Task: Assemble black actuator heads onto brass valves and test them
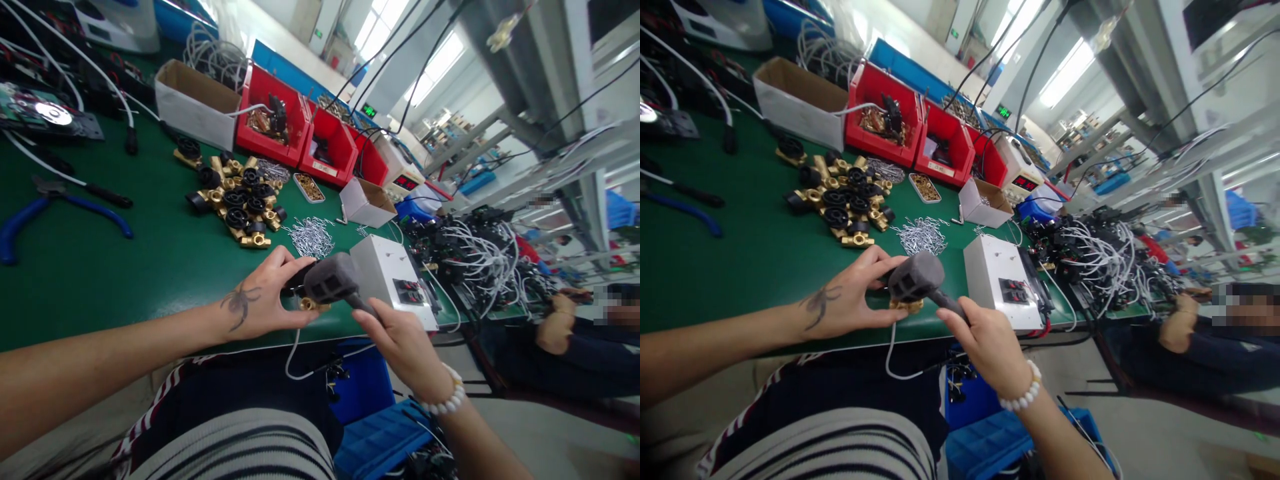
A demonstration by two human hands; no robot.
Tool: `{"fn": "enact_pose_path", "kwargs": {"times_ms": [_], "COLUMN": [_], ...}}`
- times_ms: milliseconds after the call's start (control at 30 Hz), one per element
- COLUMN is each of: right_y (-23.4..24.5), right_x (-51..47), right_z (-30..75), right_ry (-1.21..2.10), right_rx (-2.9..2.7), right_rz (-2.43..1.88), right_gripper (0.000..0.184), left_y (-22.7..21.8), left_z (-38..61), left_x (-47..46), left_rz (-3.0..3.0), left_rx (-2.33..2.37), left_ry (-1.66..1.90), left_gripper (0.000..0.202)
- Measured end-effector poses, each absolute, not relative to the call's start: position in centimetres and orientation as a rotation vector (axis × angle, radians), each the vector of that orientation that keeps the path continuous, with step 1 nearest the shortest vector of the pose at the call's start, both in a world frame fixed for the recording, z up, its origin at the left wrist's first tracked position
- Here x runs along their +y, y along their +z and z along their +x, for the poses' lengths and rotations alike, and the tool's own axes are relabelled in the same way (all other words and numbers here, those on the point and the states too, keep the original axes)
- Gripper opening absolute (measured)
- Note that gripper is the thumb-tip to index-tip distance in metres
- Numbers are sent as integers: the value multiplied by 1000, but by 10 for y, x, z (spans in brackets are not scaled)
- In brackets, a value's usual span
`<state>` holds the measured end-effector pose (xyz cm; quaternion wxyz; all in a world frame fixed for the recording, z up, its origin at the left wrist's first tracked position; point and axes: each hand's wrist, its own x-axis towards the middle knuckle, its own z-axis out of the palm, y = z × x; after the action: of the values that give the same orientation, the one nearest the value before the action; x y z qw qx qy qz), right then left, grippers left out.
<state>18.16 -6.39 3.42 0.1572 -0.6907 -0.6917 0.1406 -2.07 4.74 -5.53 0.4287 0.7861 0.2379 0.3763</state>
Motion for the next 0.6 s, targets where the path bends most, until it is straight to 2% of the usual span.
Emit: {"fn": "enact_pose_path", "kwargs": {"times_ms": [133, 300, 433, 600], "right_y": [35, 30, 31, 35], "right_x": [-64, -62, -63, -62], "right_z": [183, 184, 185, 181], "right_ry": [343, 472, 370, 420], "right_rx": [-1776, -1934, -1659, -2015], "right_rz": [-1845, -1975, -1825, -2004], "right_gripper": [49, 49, 51, 49], "left_y": [-57, -56, -55, -52], "left_z": [-19, -20, -21, -20], "left_x": [48, 48, 48, 48], "left_rz": [1945, 1969, 1945, 1969], "left_rx": [607, 606, 611, 606], "left_ry": [935, 930, 892, 905], "left_gripper": [68, 65, 68, 61]}}
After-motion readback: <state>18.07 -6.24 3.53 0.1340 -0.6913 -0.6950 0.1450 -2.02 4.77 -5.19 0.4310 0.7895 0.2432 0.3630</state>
